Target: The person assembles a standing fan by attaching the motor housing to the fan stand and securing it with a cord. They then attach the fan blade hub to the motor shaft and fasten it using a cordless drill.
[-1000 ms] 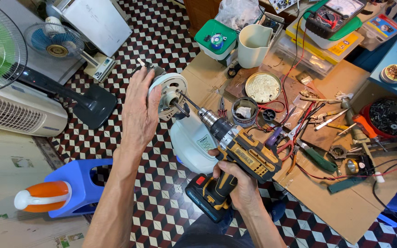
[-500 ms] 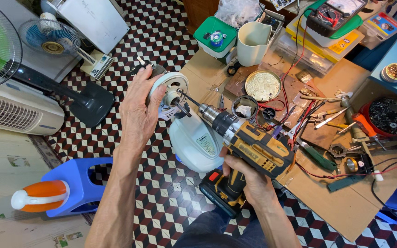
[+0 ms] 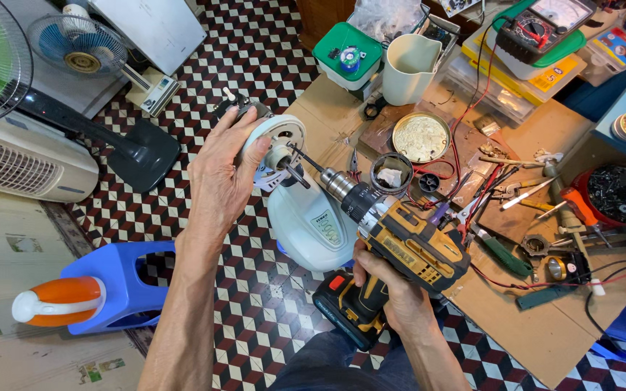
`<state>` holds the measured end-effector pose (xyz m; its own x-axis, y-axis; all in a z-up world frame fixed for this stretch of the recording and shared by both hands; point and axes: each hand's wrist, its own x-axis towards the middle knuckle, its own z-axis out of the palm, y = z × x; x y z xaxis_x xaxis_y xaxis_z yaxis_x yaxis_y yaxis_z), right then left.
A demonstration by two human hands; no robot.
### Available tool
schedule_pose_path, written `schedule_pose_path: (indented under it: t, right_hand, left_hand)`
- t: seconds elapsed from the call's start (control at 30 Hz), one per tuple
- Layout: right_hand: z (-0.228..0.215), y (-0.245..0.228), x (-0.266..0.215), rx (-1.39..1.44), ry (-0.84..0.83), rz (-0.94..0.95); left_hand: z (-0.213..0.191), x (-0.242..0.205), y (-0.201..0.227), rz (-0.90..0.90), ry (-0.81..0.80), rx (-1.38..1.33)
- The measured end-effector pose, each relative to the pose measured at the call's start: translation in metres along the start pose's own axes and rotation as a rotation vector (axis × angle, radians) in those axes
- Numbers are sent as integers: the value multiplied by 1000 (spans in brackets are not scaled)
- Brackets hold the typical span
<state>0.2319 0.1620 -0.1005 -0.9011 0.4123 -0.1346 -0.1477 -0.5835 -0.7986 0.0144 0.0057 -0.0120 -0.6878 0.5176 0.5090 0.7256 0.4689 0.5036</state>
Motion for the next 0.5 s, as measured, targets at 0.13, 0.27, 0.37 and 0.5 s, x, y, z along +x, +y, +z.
schedule_pose_path:
  t: [0.13, 0.27, 0.37, 0.5]
  right_hand:
    - [0, 1, 0, -17, 2, -5]
    - [-1, -1, 1, -4, 13, 17]
    - [-1, 0, 2, -17, 4, 13]
    - [-4, 1, 3, -80, -22, -10]
  left_hand:
    - [-3, 0, 2, -35, -22, -29]
    - [-2, 2, 4, -54, -28, -16]
    - [-3, 2, 3, -50, -29, -10]
    - [-4, 0, 0, -36, -46, -7]
